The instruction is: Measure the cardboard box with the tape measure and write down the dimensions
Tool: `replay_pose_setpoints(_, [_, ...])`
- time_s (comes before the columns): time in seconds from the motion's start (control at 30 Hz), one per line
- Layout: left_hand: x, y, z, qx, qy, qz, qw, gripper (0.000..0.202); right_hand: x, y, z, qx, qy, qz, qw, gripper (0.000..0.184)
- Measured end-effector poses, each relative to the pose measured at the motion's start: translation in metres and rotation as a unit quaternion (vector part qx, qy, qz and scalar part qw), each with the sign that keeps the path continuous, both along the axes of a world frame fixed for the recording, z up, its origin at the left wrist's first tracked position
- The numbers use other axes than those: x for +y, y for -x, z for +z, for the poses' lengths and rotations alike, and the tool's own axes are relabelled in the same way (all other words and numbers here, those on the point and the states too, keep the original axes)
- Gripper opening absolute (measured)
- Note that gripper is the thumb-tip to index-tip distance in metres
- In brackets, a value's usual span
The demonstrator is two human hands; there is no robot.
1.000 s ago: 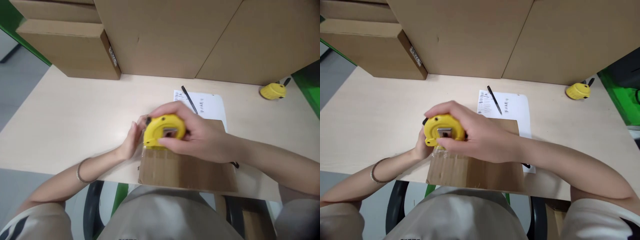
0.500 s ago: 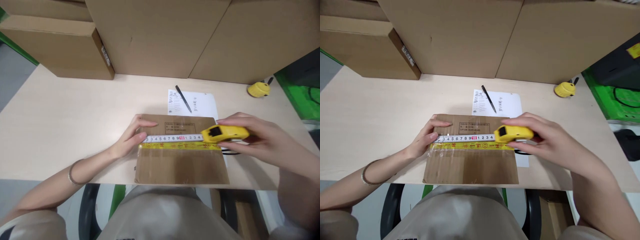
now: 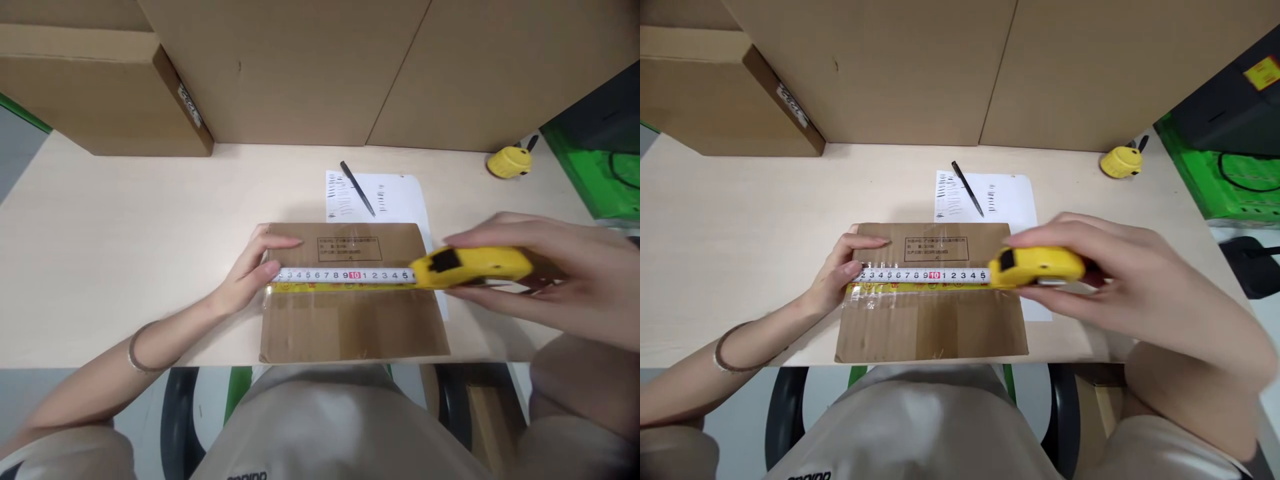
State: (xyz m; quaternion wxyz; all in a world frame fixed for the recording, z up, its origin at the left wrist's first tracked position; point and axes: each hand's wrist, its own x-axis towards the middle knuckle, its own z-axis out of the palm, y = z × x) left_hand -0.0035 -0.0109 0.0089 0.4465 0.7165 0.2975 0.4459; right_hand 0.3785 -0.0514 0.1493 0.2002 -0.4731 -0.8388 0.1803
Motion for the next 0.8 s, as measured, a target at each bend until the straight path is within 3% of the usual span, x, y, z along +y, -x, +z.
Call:
replay_pose_setpoints(0.07, [-0.002,-0.001,-0.002,0.001,0.016,0.018,1.0,0.043,0.013,0.038,-0.002,0.008,0.007,0.085,0.996,0.042])
replay_pose_setpoints(0.2, [-0.005,-0.008,-0.005,-0.055,0.073,0.046,0.995,0.07,0.037,0.119,-0.016,-0.021,-0.055,0.21,0.976,0.039])
replay_pose_setpoints(0.3, [-0.002,-0.009,-0.003,-0.065,0.118,0.016,0.991,0.079,0.046,0.145,-0.016,-0.018,-0.09,0.264,0.96,0.045])
replay_pose_setpoints(0.37, [0.0,-0.004,0.006,-0.041,0.106,-0.006,0.993,0.084,0.046,0.138,-0.007,0.005,-0.053,0.285,0.957,0.046])
replay_pose_setpoints(0.47, [-0.006,0.005,0.036,0.016,-0.028,-0.007,0.999,0.088,0.039,0.107,0.009,0.082,0.057,0.309,0.946,0.045])
replay_pose_setpoints(0.53, [-0.022,0.004,0.063,0.057,-0.111,0.018,0.992,0.075,0.031,0.084,0.017,0.132,0.116,0.328,0.928,0.048])
replay_pose_setpoints(0.6, [-0.044,-0.005,0.087,0.16,-0.156,-0.031,0.974,0.06,0.022,0.068,0.02,0.14,0.155,0.346,0.915,0.05])
replay_pose_setpoints(0.63, [-0.054,-0.013,0.095,0.149,-0.191,-0.036,0.969,0.056,0.019,0.063,0.02,0.128,0.168,0.357,0.91,0.049])
replay_pose_setpoints(0.7, [-0.07,-0.029,0.102,0.192,-0.226,-0.053,0.953,0.05,0.014,0.058,0.016,0.079,0.179,0.371,0.908,0.047])
replay_pose_setpoints(0.8, [-0.075,-0.047,0.094,0.253,-0.26,-0.088,0.928,0.039,0.013,0.057,0.009,0.021,0.162,0.371,0.914,0.044])
